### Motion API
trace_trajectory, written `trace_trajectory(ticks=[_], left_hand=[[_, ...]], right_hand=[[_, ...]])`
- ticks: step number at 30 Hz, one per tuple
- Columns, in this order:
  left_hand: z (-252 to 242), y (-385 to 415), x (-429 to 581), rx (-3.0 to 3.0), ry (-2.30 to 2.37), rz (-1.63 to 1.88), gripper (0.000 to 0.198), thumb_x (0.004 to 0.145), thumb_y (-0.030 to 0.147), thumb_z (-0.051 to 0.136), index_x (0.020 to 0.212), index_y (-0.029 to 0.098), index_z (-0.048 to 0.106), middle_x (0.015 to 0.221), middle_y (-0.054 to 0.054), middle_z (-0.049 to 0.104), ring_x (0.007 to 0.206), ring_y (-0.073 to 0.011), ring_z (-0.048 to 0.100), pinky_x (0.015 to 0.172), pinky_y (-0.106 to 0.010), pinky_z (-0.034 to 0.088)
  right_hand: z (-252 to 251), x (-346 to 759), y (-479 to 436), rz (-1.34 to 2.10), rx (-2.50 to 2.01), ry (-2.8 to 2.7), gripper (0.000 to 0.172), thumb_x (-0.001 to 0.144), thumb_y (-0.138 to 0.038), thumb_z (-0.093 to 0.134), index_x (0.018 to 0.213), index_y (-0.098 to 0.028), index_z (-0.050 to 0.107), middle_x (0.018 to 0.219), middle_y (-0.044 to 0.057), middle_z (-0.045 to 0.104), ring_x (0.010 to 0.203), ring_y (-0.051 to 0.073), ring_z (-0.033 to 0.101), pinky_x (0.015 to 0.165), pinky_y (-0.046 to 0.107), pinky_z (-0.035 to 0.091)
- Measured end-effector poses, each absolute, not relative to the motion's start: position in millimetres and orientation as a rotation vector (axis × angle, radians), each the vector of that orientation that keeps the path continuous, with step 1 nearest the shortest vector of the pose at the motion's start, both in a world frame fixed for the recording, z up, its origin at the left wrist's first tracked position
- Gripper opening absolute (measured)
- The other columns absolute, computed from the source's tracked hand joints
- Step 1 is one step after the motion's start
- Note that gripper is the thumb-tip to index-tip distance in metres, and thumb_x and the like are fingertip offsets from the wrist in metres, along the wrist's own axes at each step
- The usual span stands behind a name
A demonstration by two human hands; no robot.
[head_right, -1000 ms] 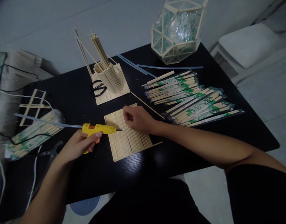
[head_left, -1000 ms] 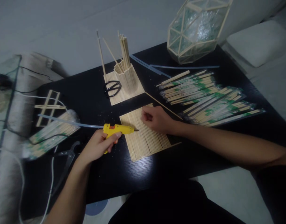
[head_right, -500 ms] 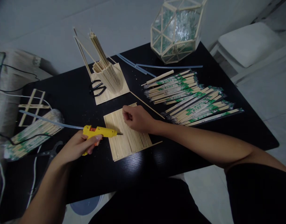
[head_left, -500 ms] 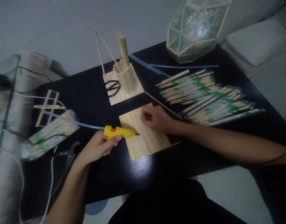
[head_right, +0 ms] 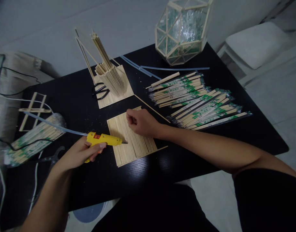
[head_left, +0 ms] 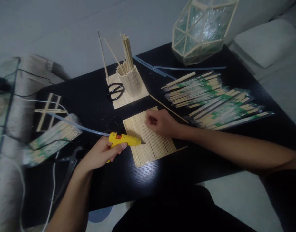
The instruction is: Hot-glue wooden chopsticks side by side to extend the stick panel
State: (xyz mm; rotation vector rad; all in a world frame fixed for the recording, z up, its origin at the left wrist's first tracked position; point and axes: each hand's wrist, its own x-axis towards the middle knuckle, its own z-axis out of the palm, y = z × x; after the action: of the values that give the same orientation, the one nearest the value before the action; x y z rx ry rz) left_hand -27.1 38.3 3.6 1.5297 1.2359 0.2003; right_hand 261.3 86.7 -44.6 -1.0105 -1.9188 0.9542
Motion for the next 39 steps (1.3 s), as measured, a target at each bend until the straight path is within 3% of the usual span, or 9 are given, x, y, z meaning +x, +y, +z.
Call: trace_trajectory(ticks=[14, 39], left_hand=[[6.0, 35.9, -24.9, 1.524, 1.159, 0.114, 0.044, 0.099, 0.052, 0.067, 0.071, 0.017, 0.064, 0.048, 0.005, 0.055, 0.040, -0.0077, 0.051, 0.041, -0.016, 0.039], [8.8, 31.9, -21.6, 1.588, 1.035, 0.029, 0.035, 0.100, 0.043, 0.067, 0.075, 0.019, 0.068, 0.049, 0.007, 0.054, 0.041, -0.0079, 0.046, 0.039, -0.018, 0.032]], right_hand=[[-45.8, 261.8, 87.6, 0.948, -0.967, -1.914, 0.021, 0.080, -0.005, 0.056, 0.074, -0.023, 0.046, 0.063, -0.008, 0.049, 0.057, 0.008, 0.043, 0.059, 0.024, 0.030], [-42.3, 262.1, 86.3, 0.956, -0.989, -1.921, 0.021, 0.082, -0.006, 0.056, 0.074, -0.023, 0.045, 0.062, -0.008, 0.048, 0.057, 0.009, 0.043, 0.060, 0.025, 0.031]])
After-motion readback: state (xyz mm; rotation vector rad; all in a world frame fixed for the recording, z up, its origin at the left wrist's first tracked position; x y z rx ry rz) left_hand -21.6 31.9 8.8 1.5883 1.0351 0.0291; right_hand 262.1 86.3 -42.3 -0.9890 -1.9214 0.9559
